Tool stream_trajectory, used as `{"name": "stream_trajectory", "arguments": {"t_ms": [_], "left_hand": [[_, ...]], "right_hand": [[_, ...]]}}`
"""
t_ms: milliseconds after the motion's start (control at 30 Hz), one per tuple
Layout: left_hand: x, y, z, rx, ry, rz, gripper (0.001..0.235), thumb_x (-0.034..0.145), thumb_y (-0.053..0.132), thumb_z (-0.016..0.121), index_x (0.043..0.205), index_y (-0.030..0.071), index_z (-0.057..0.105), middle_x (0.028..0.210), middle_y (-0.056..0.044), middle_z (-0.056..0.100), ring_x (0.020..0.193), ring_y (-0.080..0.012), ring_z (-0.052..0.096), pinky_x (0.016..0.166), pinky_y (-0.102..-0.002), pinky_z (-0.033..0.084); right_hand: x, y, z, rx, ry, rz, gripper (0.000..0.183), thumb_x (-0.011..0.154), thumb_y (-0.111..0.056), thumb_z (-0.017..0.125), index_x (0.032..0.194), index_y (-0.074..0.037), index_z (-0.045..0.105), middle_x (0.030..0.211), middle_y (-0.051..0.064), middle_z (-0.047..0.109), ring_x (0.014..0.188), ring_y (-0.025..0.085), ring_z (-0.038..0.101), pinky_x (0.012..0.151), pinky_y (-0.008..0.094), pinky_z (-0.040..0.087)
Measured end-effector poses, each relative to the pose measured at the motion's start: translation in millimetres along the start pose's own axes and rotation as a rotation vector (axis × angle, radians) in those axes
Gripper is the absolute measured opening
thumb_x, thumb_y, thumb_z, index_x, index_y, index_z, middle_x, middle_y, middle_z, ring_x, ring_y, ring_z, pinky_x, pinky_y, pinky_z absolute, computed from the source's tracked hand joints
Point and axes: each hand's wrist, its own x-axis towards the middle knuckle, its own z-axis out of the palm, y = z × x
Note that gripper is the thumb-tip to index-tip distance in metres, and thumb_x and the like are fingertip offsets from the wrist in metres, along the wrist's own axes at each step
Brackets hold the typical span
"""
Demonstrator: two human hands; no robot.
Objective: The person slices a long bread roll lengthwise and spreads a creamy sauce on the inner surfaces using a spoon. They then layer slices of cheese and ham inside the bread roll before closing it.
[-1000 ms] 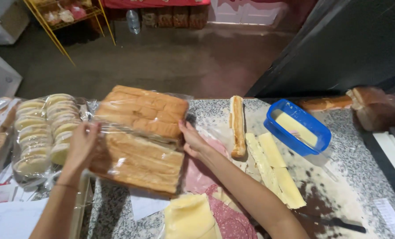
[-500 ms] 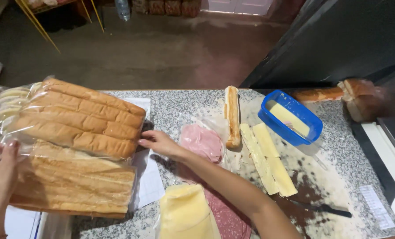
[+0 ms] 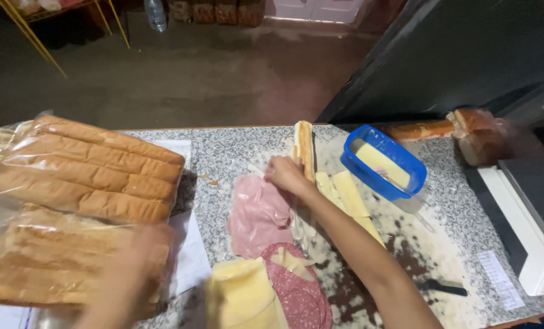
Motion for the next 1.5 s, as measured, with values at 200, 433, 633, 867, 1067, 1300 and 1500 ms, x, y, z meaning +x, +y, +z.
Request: {"name": "stream_trajectory", "arguments": {"t_ms": [200,433,633,867,1067,1300,1500], "left_hand": [[-68,8,150,-0.08,-0.582,0.127,0.082,0.087,0.046,0.084,0.147,0.008,0.042,0.152,-0.011,0.042,0.139,-0.0297,0.046,0.116,-0.044,0.038],[-35,33,122,-0.192,-0.515,-0.185,0.048,0.091,0.054,0.065,0.124,0.02,0.057,0.11,-0.009,0.069,0.104,-0.029,0.063,0.093,-0.039,0.049],[-7,34,119,-0.26,-0.674,-0.378,0.028,0.086,0.047,0.077,0.081,0.02,0.07,0.08,0.004,0.066,0.076,-0.0089,0.058,0.072,-0.027,0.046],[20,32,125,-0.34,-0.729,-0.457,0.02,0.084,0.037,0.084,0.093,0.024,0.071,0.072,0.007,0.072,0.069,-0.0079,0.06,0.066,-0.025,0.044],[21,50,125,-0.075,-0.957,-0.232,0.063,0.055,0.073,0.098,0.086,0.025,0.071,0.074,0.008,0.066,0.071,-0.0088,0.053,0.067,-0.028,0.041],[29,34,144,-0.18,-0.884,-0.378,0.056,0.062,0.056,0.096,0.108,0.028,0.083,0.077,0.008,0.07,0.074,-0.007,0.061,0.07,-0.022,0.046],[58,31,117,-0.181,-0.872,-0.324,0.035,0.068,0.047,0.097,0.095,0.027,0.087,0.076,0.009,0.076,0.076,-0.004,0.061,0.069,-0.021,0.047]], "right_hand": [[0,-8,-4,0.141,-0.08,-0.084,0.011,0.082,-0.023,0.062,0.075,-0.015,0.064,0.082,0.006,0.071,0.088,0.027,0.067,0.107,0.052,0.036],[80,6,17,0.381,0.14,-0.235,0.013,0.086,-0.017,0.067,0.073,-0.013,0.07,0.07,0.005,0.074,0.067,0.017,0.071,0.065,0.035,0.053],[117,-5,-6,0.472,0.207,-0.22,0.013,0.089,-0.018,0.071,0.097,-0.008,0.069,0.093,0.013,0.073,0.086,0.021,0.072,0.076,0.035,0.054],[-105,-59,-103,0.827,-0.073,-0.19,0.038,0.103,-0.005,0.042,0.139,-0.015,0.045,0.133,0.018,0.043,0.091,0.022,0.066,0.037,0.019,0.046],[-172,50,-10,0.187,-0.556,-0.389,0.077,0.07,-0.05,0.08,0.128,-0.009,0.048,0.127,0.01,0.053,0.112,0.023,0.05,0.093,0.034,0.043],[-187,53,12,0.147,-0.636,-0.197,0.06,0.067,-0.052,0.079,0.108,-0.014,0.054,0.114,0.003,0.05,0.108,0.02,0.047,0.092,0.032,0.044],[-192,47,11,0.243,-0.597,-0.209,0.041,0.08,-0.034,0.081,0.1,-0.012,0.052,0.099,0.005,0.056,0.088,0.02,0.049,0.074,0.03,0.038]]}}
